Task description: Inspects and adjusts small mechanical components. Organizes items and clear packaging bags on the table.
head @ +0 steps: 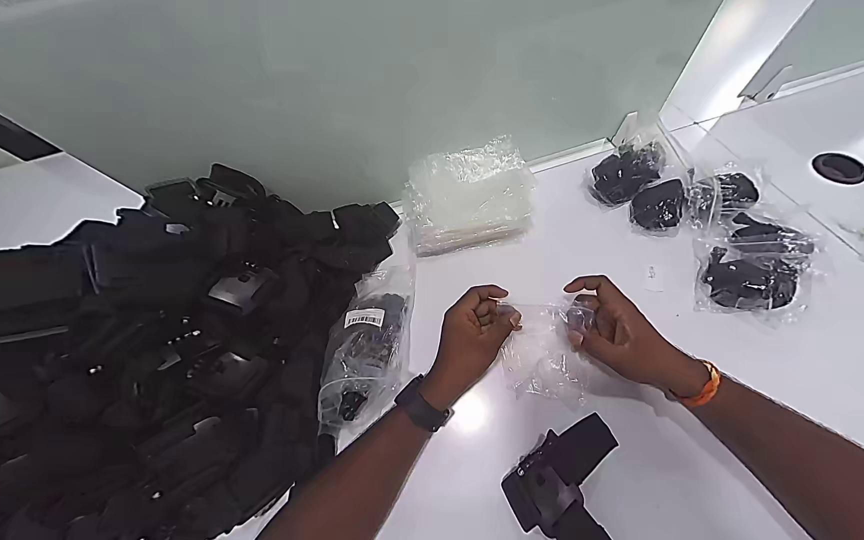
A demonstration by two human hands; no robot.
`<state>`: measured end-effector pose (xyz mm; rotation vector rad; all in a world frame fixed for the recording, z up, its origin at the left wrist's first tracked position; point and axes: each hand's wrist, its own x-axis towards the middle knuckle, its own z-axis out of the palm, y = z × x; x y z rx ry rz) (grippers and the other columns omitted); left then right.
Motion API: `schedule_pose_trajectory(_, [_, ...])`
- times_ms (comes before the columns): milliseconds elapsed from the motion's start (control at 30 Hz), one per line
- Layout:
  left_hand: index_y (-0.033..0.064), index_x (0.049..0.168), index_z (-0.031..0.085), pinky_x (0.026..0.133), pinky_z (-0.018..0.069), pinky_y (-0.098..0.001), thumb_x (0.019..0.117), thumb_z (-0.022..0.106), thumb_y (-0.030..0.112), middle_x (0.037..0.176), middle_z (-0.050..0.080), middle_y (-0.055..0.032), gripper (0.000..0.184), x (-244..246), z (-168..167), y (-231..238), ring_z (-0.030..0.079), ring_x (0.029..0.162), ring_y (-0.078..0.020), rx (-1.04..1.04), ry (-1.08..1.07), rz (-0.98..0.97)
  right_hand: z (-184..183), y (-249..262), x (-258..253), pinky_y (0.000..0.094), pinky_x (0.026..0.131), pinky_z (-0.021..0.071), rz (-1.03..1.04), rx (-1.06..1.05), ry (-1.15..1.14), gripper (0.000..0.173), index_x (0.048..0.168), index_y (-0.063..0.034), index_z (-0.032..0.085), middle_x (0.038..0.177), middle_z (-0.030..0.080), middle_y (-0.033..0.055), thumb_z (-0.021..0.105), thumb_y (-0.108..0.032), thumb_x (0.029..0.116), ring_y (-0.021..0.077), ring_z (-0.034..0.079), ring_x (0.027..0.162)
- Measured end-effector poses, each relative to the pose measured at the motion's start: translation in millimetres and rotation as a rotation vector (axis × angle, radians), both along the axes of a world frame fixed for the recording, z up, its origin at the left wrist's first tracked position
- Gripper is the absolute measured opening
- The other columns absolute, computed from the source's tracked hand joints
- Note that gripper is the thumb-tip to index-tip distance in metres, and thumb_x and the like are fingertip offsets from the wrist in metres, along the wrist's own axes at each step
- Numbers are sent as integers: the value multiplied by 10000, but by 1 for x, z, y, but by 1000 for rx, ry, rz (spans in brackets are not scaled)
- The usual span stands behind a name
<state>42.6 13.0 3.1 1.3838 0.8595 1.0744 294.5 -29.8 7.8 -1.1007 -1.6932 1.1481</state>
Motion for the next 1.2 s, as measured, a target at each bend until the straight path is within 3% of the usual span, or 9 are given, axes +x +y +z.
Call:
schedule_pose_trajectory(67, [-23,1210,602,775,625,-285,916,721,-1,885,741,-50,318,-1,-3,-1,731,792,-121,28,95,-75,-3,3,6,246,770,546,-13,160,-152,474,1334,-55,497,1028,622,21,632,-335,977,73,619,890])
schedule_pose_trajectory(133, [-11,1262,605,733,585,-245,933,719,70,875,721,-20,358,-1,-7,-3,682,754,-71,111,223,-164,-4,4,9,282,849,545,-51,255,-290,470,1278,-59,572,1132,652,57,630,-409,969,107,631,1008])
schedule_pose_trajectory(267, [-4,1341,575,713,555,-226,951,715,126,860,701,-18,434,0,-8,-5,644,730,-51,233,339,-274,-6,1,-1,273,939,547,10,246,-258,346,1214,-41,647,1127,706,44,653,-300,985,81,656,1060])
schedule_pose_trajectory(367, [1,1344,568,725,563,-229,950,716,130,883,719,-17,440,-1,-8,-5,662,744,-55,235,345,-281,-10,-2,-7,231,875,559,29,224,-167,212,1114,-21,690,1027,717,29,629,-186,996,43,665,951])
schedule_pose_trajectory(467, [-7,1339,563,733,565,-237,946,717,119,902,723,-27,440,-1,-10,-3,667,760,-66,227,321,-292,-13,-2,-10,201,793,529,-15,216,-151,149,1045,-54,707,961,716,-10,626,-157,974,16,644,890])
schedule_pose_trajectory(667, [0,1349,548,762,576,-255,947,696,71,929,729,-33,433,-1,-9,-2,681,791,-80,189,295,-284,-6,8,-11,192,718,508,7,81,-118,128,1029,-91,700,927,708,-45,662,-194,962,8,633,838])
schedule_pose_trajectory(900, [-20,1298,561,790,602,-287,915,693,15,956,725,-59,407,0,-8,2,707,833,-122,152,238,-157,27,31,-17,175,680,524,111,-188,-114,75,1007,-67,684,833,677,-30,693,-93,937,14,623,724])
schedule_pose_trajectory(1067, [-69,1269,554,881,604,-332,871,683,-56,1027,724,-104,419,-3,-8,5,718,933,-173,201,158,-32,3,38,-27,197,668,523,47,12,-40,92,1002,-54,669,849,672,-21,676,-112,932,26,617,727])
schedule_pose_trajectory(1200, [-65,1241,564,855,601,-323,893,699,20,992,727,-88,383,-1,-11,5,714,905,-160,220,135,-27,-7,35,-20,204,709,538,54,98,-39,105,1023,-52,666,886,681,-22,673,-114,937,27,631,770])
